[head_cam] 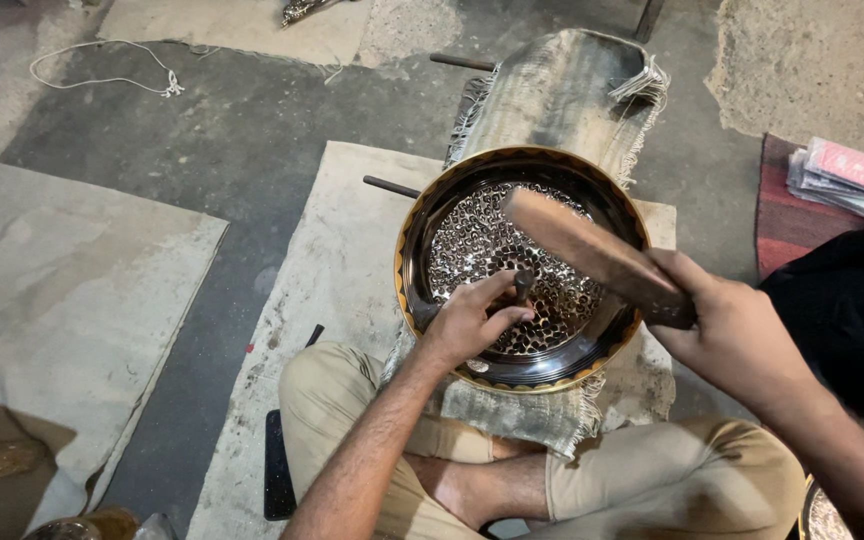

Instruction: The person sits cross-legged and uses a hammer and a small metal punch to create a textured pattern on a large circular metal plate. They repeatedly strike the punch with the hammer, moving across the surface to form a dense pattern of indentations.

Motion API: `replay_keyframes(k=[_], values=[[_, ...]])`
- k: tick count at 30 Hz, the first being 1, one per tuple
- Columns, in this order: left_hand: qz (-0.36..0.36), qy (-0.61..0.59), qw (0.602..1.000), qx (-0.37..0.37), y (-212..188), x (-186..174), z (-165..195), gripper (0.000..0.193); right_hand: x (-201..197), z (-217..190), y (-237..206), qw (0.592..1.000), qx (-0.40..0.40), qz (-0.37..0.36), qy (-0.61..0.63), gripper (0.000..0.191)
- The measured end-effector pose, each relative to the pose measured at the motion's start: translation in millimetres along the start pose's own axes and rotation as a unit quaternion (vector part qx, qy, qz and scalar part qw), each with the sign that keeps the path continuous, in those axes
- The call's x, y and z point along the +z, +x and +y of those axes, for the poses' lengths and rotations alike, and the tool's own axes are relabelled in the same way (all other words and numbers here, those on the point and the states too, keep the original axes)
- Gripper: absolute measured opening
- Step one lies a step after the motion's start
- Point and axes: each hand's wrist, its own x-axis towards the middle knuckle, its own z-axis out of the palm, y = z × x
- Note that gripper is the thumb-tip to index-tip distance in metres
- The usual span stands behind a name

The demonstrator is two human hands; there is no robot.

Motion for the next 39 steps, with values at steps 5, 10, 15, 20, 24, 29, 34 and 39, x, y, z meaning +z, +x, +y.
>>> replay_keyframes(k=[5,10,15,20,24,29,34,39], values=[[0.007,0.024,0.999,0.033,0.4,0.5,-0.1,0.051,1.4,8.3,-2.2,0.992,0.025,-0.017,-0.121,0.060],[0.000,0.019,1.000,0.025,-0.1,-1.1,2.1,0.054,3.0,16.1,-7.0,0.986,-0.014,0.002,-0.167,0.065],[-0.003,0.009,1.000,0.008,-0.3,-2.3,6.1,0.058,4.3,20.8,-10.1,0.984,-0.028,0.018,-0.177,0.066],[0.004,-0.007,0.999,0.032,-0.2,-4.2,9.2,0.053,1.2,21.3,-11.8,0.986,-0.014,0.013,-0.166,0.068],[0.016,-0.003,0.998,0.057,-1.7,-4.6,8.7,0.048,0.7,19.9,-13.6,0.971,-0.037,0.006,-0.237,0.066],[0.026,0.030,0.998,0.057,-1.3,-3.2,4.8,0.044,3.1,19.3,-16.3,0.983,-0.038,0.034,-0.179,0.062],[0.006,0.006,0.999,0.048,0.3,-3.2,2.1,0.048,5.3,19.5,-17.7,0.997,-0.015,0.040,-0.069,0.063],[0.016,-0.006,0.998,0.058,-1.3,-3.7,5.4,0.054,6.6,21.5,-17.8,0.999,0.008,0.038,-0.026,0.065]])
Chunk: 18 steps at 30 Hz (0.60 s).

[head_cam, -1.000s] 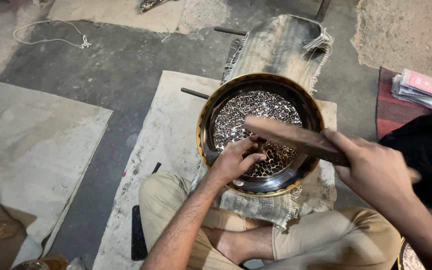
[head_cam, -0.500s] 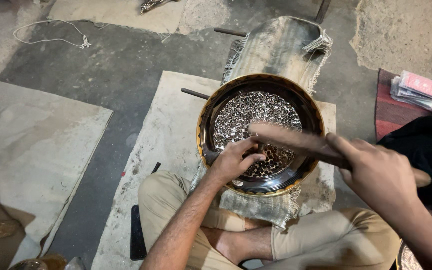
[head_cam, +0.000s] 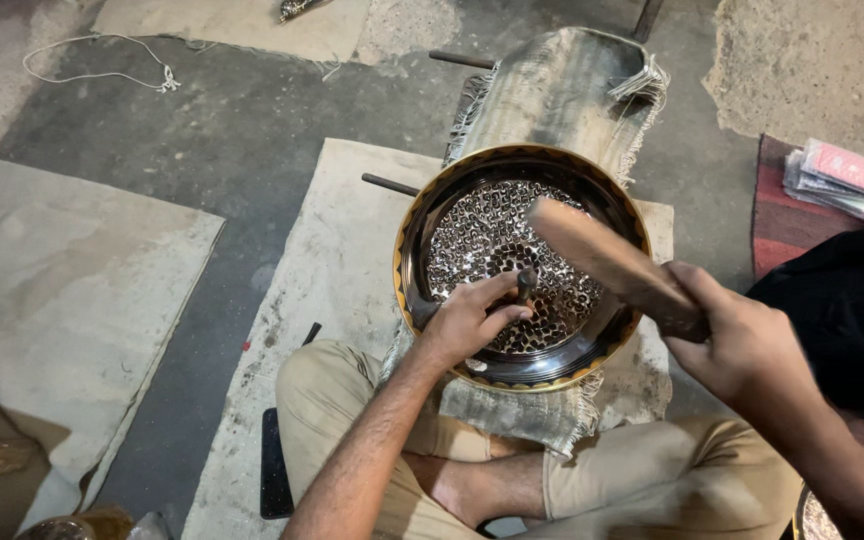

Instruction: The person sits cross-legged and uses a hammer and a small metal punch to create a textured pattern on a large circular metal plate. They repeatedly strike the punch with the hammer, moving across the surface to form a dense pattern of indentations.

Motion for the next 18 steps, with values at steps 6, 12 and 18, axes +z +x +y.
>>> replay_keyframes(k=[6,12,18], values=[[0.021,0.018,1.000,0.005,0.0,-1.2,3.6,0.055,0.6,0.6,2.0,0.990,0.011,-0.035,-0.137,0.063],[0.030,0.049,0.998,0.034,-0.1,0.1,1.8,0.051,-14.6,-2.6,-8.4,0.966,-0.061,-0.002,-0.251,0.063],[0.028,-0.001,1.000,-0.014,2.1,1.8,4.0,0.046,-14.3,9.9,1.2,0.995,0.016,0.041,-0.086,0.069]])
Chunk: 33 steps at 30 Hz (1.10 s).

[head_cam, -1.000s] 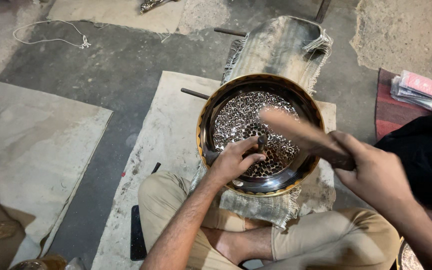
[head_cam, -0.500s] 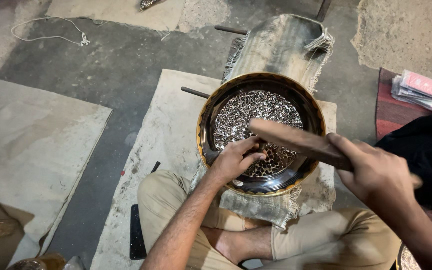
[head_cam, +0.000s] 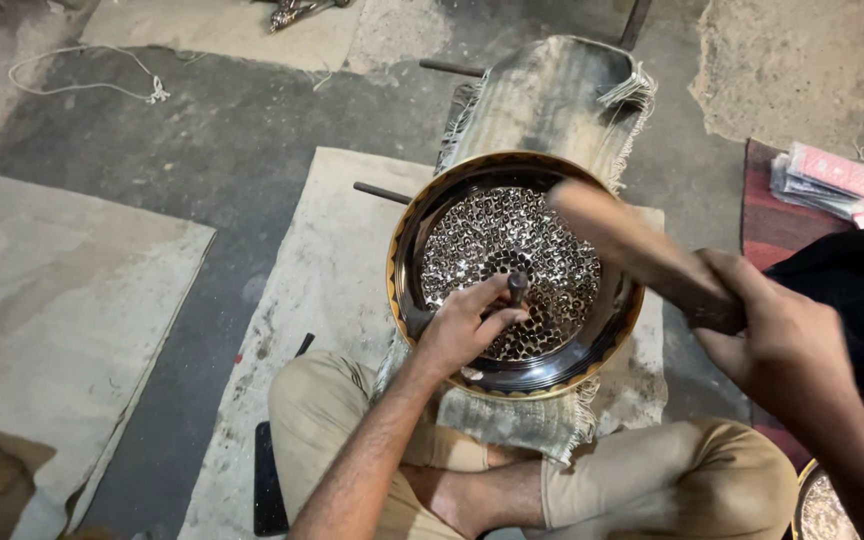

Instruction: The person sits cross-legged and uses a hammer and a small metal punch to create a textured pattern on a large circular metal plate. They repeatedly strike the punch with the hammer, moving across the surface to form a dense pattern of indentations.

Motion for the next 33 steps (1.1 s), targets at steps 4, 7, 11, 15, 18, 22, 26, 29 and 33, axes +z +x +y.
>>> replay_keyframes(k=[4,7,11,15,18,22,26,29,33], values=[[0.002,0.013,1.000,0.004,-1.0,2.3,-1.2,0.044,13.1,6.9,4.2,0.997,-0.050,0.000,0.057,0.064],[0.003,0.032,0.999,0.003,0.5,4.2,-4.3,0.046,16.3,6.6,4.0,0.997,-0.026,-0.060,-0.045,0.061],[0.013,0.038,0.999,-0.009,-0.9,5.1,-6.6,0.052,12.3,-1.5,-0.2,0.998,-0.049,-0.006,0.047,0.063],[0.015,0.049,0.999,0.016,0.7,6.3,-5.0,0.058,-2.3,-5.1,-8.1,0.986,-0.125,0.019,-0.107,0.070],[0.029,0.023,0.999,-0.036,-0.9,7.7,-2.7,0.046,-9.5,-5.8,-12.3,0.994,-0.074,0.019,-0.079,0.056],[0.115,-0.074,0.990,-0.033,-3.6,9.8,-1.7,0.043,-5.4,-8.0,-7.5,0.998,-0.020,-0.010,0.064,0.054],[0.106,-0.068,0.992,-0.003,-0.8,14.1,-5.0,0.043,0.4,-6.5,-3.8,0.991,-0.042,0.005,0.124,0.057],[0.112,-0.063,0.990,0.051,-0.4,14.1,-10.2,0.052,4.0,-4.9,-0.9,0.989,-0.059,0.009,0.132,0.056],[0.081,-0.062,0.994,0.047,1.8,12.8,-15.9,0.043,4.9,-4.4,10.1,0.990,-0.051,-0.025,0.127,0.060]])
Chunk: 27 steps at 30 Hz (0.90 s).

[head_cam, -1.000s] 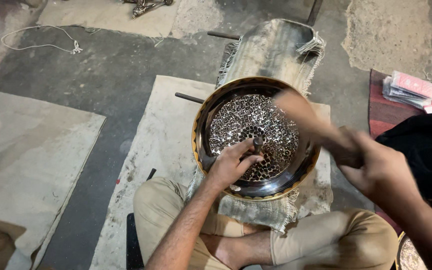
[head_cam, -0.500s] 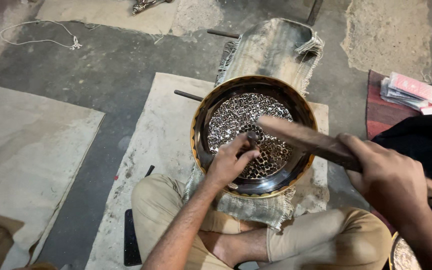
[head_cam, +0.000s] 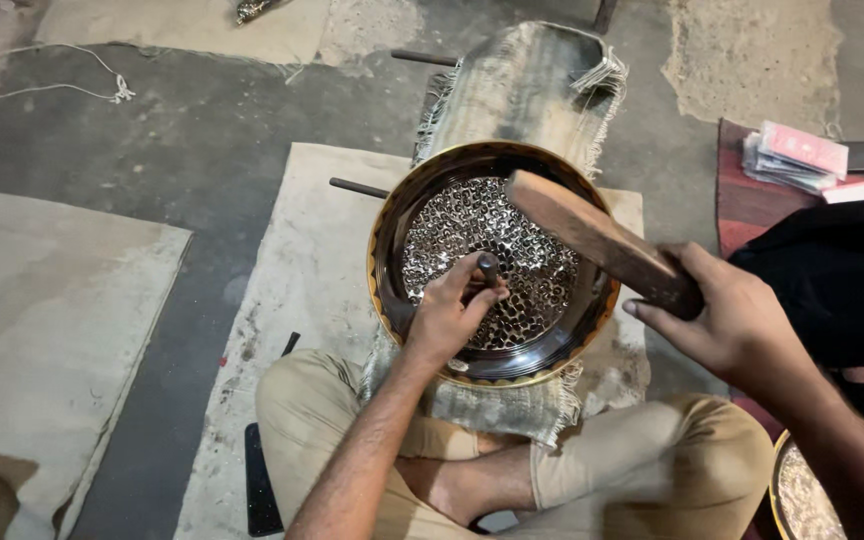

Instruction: The person sits cross-legged and uses a hammer and a small metal punch to create a textured pattern on a large circular metal plate. They repeatedly strike the punch with the hammer, moving across the surface to form a dense pattern of indentations.

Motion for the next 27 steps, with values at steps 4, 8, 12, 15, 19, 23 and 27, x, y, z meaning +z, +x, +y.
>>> replay_keyframes(k=[4,8,12,15,19,23,27], values=[[0.006,0.019,1.000,-0.019,3.2,-2.8,-1.4,0.044,-4.5,-5.2,11.1,1.000,-0.029,0.008,0.000,0.055],[0.013,-0.010,1.000,-0.007,2.2,1.0,1.3,0.045,-9.8,-13.3,19.2,0.998,0.017,-0.029,-0.048,0.053],[0.011,-0.028,0.999,-0.011,1.4,0.4,1.2,0.047,-9.7,-17.7,20.2,0.999,-0.007,-0.024,-0.047,0.053],[0.001,-0.002,1.000,0.008,1.2,-0.5,-0.8,0.042,-7.7,-16.5,18.3,0.998,-0.010,-0.025,-0.048,0.053],[0.016,-0.019,1.000,0.012,-0.8,1.4,-1.6,0.049,-7.7,-13.4,16.5,0.998,-0.019,-0.021,-0.057,0.053],[0.018,-0.007,1.000,0.011,-0.2,1.0,-0.8,0.048,-10.0,-13.5,17.4,0.998,-0.023,-0.024,-0.056,0.053],[0.011,-0.017,1.000,0.001,0.9,0.3,0.7,0.043,-11.9,-16.9,18.4,0.997,0.003,-0.044,-0.060,0.052]])
